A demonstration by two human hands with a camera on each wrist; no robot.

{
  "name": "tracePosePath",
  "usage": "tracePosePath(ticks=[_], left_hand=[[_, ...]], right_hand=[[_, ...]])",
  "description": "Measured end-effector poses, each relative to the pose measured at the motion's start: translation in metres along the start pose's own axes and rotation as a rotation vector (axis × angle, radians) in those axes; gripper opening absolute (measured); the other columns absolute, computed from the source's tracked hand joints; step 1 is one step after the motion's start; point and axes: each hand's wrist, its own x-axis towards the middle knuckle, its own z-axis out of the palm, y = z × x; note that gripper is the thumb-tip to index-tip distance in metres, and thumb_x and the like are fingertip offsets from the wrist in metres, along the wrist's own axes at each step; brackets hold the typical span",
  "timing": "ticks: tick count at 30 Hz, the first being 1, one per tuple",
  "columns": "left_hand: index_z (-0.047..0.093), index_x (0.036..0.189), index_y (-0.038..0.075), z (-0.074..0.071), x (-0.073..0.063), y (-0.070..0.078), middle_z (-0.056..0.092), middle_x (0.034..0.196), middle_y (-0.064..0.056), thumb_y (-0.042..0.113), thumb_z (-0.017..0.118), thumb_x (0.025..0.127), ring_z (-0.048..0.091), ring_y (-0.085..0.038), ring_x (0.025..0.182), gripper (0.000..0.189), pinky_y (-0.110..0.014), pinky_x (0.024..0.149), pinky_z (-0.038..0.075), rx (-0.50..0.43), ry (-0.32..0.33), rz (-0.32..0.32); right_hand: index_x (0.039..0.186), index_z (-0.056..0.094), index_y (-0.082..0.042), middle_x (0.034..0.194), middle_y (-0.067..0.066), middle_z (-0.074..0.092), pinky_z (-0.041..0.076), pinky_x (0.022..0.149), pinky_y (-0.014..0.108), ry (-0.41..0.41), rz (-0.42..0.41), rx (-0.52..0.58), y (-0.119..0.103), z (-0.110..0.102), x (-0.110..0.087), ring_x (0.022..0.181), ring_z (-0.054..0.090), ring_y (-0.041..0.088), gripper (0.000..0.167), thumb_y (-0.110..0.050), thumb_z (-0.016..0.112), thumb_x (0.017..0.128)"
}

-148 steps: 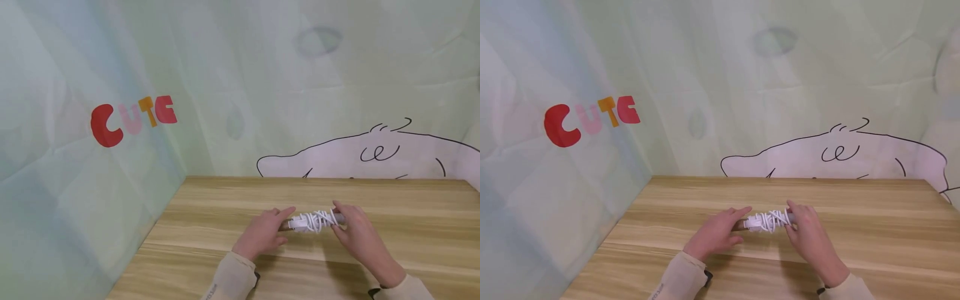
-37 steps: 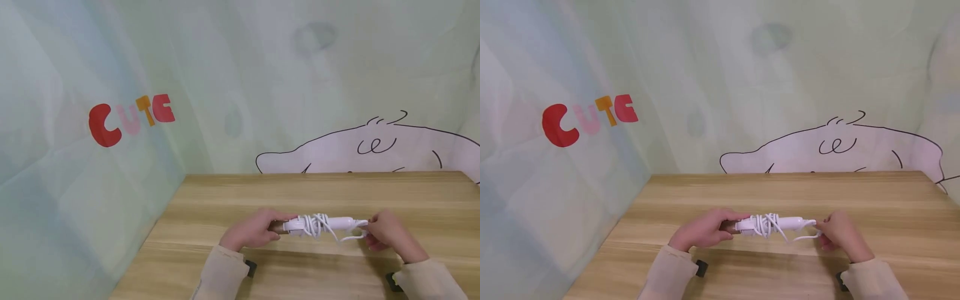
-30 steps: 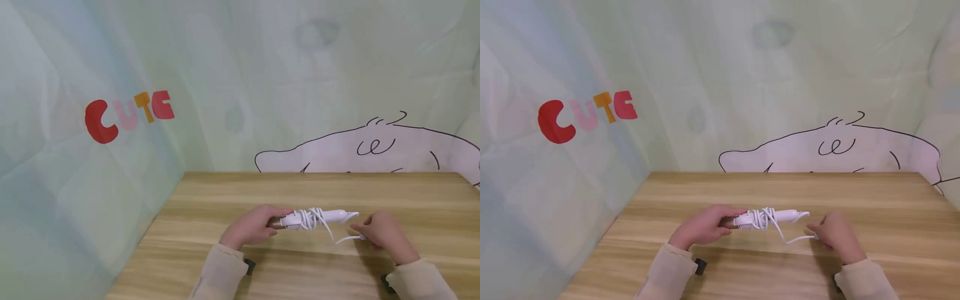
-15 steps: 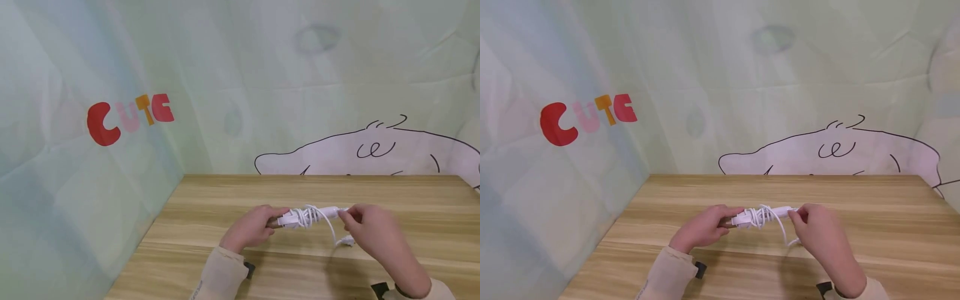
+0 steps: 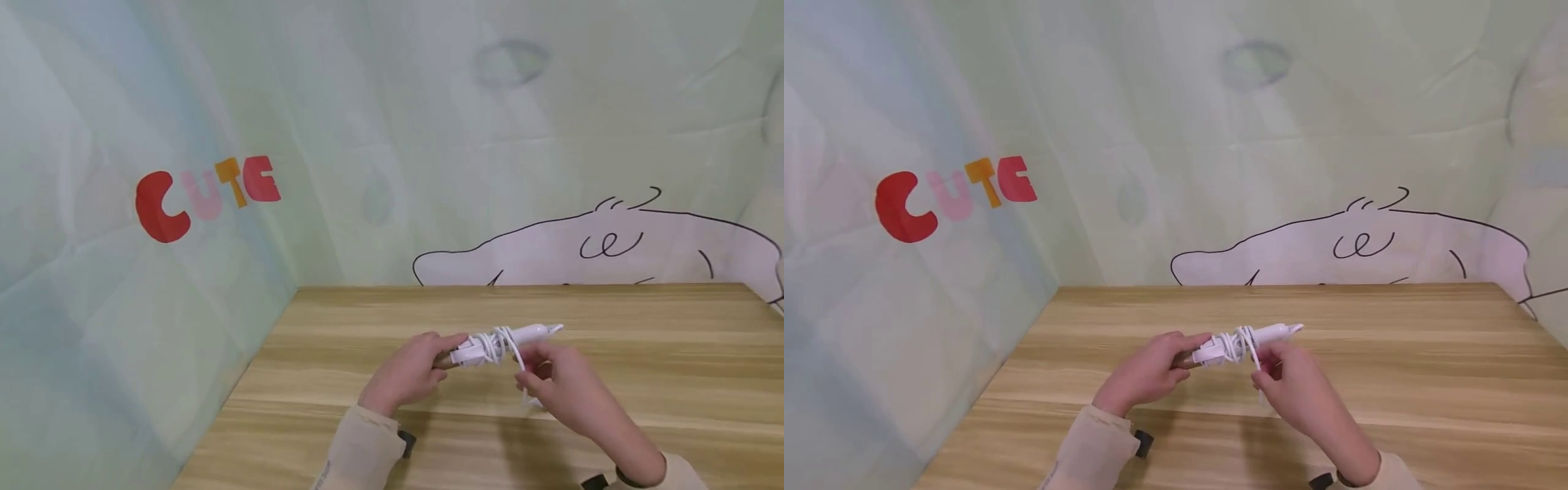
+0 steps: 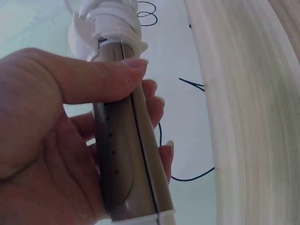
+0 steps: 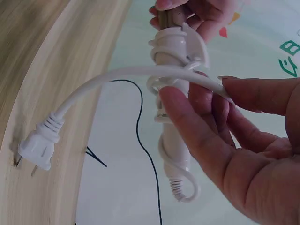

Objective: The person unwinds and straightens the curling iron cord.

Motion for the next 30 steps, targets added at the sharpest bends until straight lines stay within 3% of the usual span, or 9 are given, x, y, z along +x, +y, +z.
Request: tracePosePath(ticks=[3, 6, 13, 16, 22, 26, 30], left_hand=[[0.056, 0.142, 0.026, 0.003, 0.001, 0.0, 0.066, 0.104, 0.001, -0.002, 0.073, 0.085, 0.055, -0.008, 0.084, 0.066, -0.028, 0.081, 0.051, 0.039, 0.014, -0.013], [0.06, 0.138, 0.027, 0.006, 0.001, 0.0, 0.067, 0.1, 0.003, -0.003, 0.073, 0.084, 0.054, -0.009, 0.078, 0.064, -0.026, 0.074, 0.05, 0.08, -0.006, -0.022], [0.07, 0.125, 0.032, 0.017, -0.001, 0.008, 0.068, 0.097, 0.013, -0.008, 0.072, 0.079, 0.056, -0.005, 0.08, 0.061, -0.025, 0.07, 0.049, 0.178, -0.072, 0.063], [0.07, 0.125, 0.034, 0.02, -0.004, 0.017, 0.068, 0.099, 0.014, -0.003, 0.073, 0.081, 0.057, -0.004, 0.081, 0.057, -0.025, 0.071, 0.05, 0.202, -0.091, 0.068], [0.073, 0.119, 0.038, 0.017, -0.007, 0.028, 0.067, 0.101, 0.022, 0.005, 0.078, 0.08, 0.056, 0.002, 0.081, 0.051, -0.022, 0.076, 0.05, 0.201, -0.144, 0.117], [0.076, 0.108, 0.04, 0.015, -0.014, 0.03, 0.064, 0.09, 0.025, 0.003, 0.081, 0.076, 0.052, 0.003, 0.073, 0.049, -0.018, 0.066, 0.046, 0.224, -0.171, 0.147], [0.077, 0.099, 0.038, 0.013, -0.021, 0.031, 0.06, 0.082, 0.025, 0.002, 0.081, 0.075, 0.05, 0.001, 0.068, 0.043, -0.017, 0.062, 0.044, 0.209, -0.187, 0.176]], right_hand=[[0.097, 0.065, 0.001, 0.079, 0.002, 0.062, 0.052, 0.056, 0.028, -0.013, -0.071, 0.043, 0.0, -0.002, -0.002, 0.07, 0.062, 0.016, 0.011, 0.005, 0.069, 0.087], [0.095, 0.065, 0.0, 0.079, 0.002, 0.059, 0.052, 0.056, 0.028, -0.019, -0.106, 0.012, 0.0, -0.006, -0.004, 0.068, 0.06, 0.014, 0.011, 0.009, 0.066, 0.088], [0.086, 0.069, -0.007, 0.081, -0.003, 0.058, 0.047, 0.061, 0.033, 0.12, -0.214, -0.387, 0.004, -0.016, -0.012, 0.07, 0.052, 0.011, 0.019, 0.012, 0.07, 0.081], [0.084, 0.069, -0.008, 0.081, -0.004, 0.056, 0.048, 0.06, 0.032, 0.145, -0.282, -0.453, 0.008, -0.023, -0.012, 0.07, 0.052, 0.01, 0.022, 0.013, 0.071, 0.079], [0.08, 0.068, -0.013, 0.079, -0.014, 0.053, 0.046, 0.056, 0.028, 0.224, -0.498, -0.488, 0.021, -0.038, -0.006, 0.068, 0.049, 0.005, 0.032, 0.016, 0.077, 0.071], [0.08, 0.068, -0.014, 0.079, -0.015, 0.054, 0.046, 0.058, 0.029, 0.247, -0.517, -0.501, 0.031, -0.041, -0.001, 0.072, 0.049, 0.006, 0.03, 0.012, 0.079, 0.07], [0.08, 0.068, -0.012, 0.079, -0.011, 0.056, 0.047, 0.059, 0.029, 0.244, -0.469, -0.479, 0.043, -0.042, 0.005, 0.072, 0.05, 0.009, 0.026, 0.011, 0.078, 0.073]])
